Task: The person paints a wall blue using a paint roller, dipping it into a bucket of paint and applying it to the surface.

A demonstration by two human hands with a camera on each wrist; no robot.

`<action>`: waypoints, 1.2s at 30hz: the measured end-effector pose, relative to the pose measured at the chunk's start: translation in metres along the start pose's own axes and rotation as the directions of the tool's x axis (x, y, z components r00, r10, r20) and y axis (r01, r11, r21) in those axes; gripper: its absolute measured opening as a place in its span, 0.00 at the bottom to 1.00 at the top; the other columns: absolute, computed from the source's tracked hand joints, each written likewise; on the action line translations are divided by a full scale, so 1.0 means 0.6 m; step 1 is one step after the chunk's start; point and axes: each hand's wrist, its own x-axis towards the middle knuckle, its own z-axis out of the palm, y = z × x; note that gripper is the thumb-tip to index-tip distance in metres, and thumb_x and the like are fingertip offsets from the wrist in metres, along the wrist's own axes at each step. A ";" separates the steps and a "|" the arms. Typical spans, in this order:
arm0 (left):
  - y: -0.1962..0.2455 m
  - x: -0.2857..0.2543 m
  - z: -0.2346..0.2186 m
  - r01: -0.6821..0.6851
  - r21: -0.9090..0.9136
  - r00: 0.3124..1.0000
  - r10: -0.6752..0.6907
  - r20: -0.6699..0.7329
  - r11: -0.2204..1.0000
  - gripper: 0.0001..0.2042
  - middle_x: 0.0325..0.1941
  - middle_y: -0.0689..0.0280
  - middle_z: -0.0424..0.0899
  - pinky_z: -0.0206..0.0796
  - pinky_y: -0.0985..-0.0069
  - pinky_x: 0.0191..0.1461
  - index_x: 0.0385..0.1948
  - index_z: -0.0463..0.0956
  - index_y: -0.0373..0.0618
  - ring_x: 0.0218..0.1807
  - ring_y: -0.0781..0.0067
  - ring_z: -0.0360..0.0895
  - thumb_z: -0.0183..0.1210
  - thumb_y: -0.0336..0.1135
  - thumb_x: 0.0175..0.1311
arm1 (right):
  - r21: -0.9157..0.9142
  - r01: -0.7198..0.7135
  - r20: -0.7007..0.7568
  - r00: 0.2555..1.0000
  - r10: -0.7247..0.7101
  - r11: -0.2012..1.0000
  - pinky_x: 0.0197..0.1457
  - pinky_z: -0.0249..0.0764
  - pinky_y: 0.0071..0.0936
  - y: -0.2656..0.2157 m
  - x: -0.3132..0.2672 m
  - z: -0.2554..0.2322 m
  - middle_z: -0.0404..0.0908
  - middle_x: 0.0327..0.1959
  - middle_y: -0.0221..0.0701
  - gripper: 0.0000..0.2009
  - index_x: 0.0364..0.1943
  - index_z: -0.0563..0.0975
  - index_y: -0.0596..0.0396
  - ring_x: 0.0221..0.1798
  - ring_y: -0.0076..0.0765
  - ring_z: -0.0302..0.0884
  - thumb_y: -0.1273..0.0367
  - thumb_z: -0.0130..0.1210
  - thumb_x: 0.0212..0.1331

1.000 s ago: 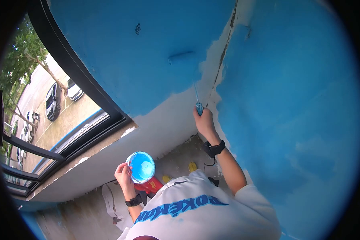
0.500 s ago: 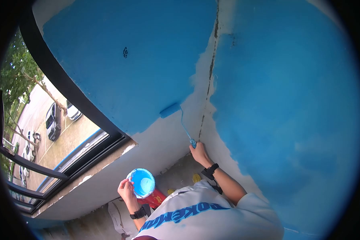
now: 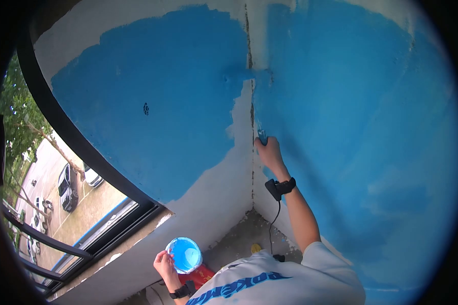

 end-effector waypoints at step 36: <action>-0.022 0.024 -0.074 0.080 -0.066 0.997 -0.081 -0.017 0.995 0.03 0.35 0.51 0.84 0.59 0.87 0.19 0.31 0.75 0.34 0.22 0.76 0.77 0.54 0.19 0.56 | -0.078 -0.250 -0.040 0.968 0.247 0.965 0.18 0.63 0.33 0.219 -0.008 0.099 0.71 0.15 0.35 0.16 0.22 0.69 0.61 0.14 0.32 0.70 0.63 0.52 0.61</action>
